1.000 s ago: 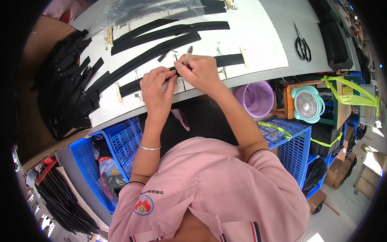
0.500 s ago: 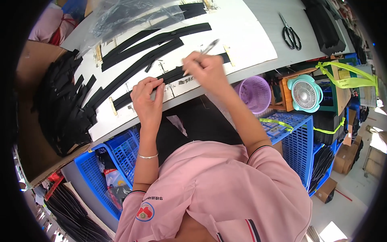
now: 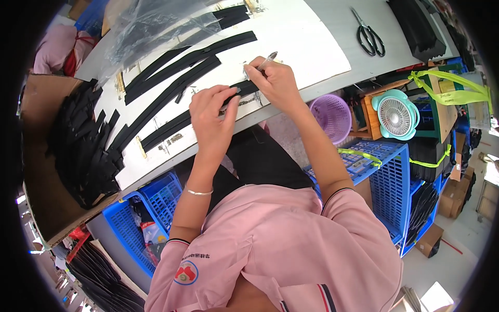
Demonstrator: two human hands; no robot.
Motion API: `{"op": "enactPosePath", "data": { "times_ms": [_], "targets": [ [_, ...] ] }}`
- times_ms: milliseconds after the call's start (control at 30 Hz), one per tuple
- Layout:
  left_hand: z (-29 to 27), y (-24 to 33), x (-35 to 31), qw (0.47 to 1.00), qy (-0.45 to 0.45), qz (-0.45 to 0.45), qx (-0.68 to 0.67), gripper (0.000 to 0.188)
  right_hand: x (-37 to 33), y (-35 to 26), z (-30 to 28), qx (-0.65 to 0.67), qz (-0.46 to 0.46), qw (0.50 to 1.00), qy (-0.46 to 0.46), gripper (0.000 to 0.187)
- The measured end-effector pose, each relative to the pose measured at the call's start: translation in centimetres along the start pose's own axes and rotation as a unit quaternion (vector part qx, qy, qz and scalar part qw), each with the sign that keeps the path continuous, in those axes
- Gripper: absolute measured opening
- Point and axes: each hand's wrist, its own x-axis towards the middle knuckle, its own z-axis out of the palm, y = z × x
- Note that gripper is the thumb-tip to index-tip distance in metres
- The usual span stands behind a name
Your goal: Using a pen to mark and align black webbing straps on a template board.
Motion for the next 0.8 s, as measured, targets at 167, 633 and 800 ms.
{"op": "enactPosePath", "data": {
  "times_ms": [167,633,800],
  "targets": [
    [2.5,0.1,0.7,1.0,-0.003,0.011,0.014,0.012,-0.1,0.7,0.2,-0.026,-0.03,0.999,0.004,0.025],
    [2.8,-0.1,0.7,1.0,-0.01,-0.001,0.029,0.011,-0.3,1.0,-0.4,-0.025,-0.028,0.999,-0.027,0.02],
    [2.7,-0.2,0.7,1.0,-0.001,0.004,0.019,0.013,-0.1,0.2,-0.3,-0.069,-0.059,0.995,-0.031,0.021]
  ]
}}
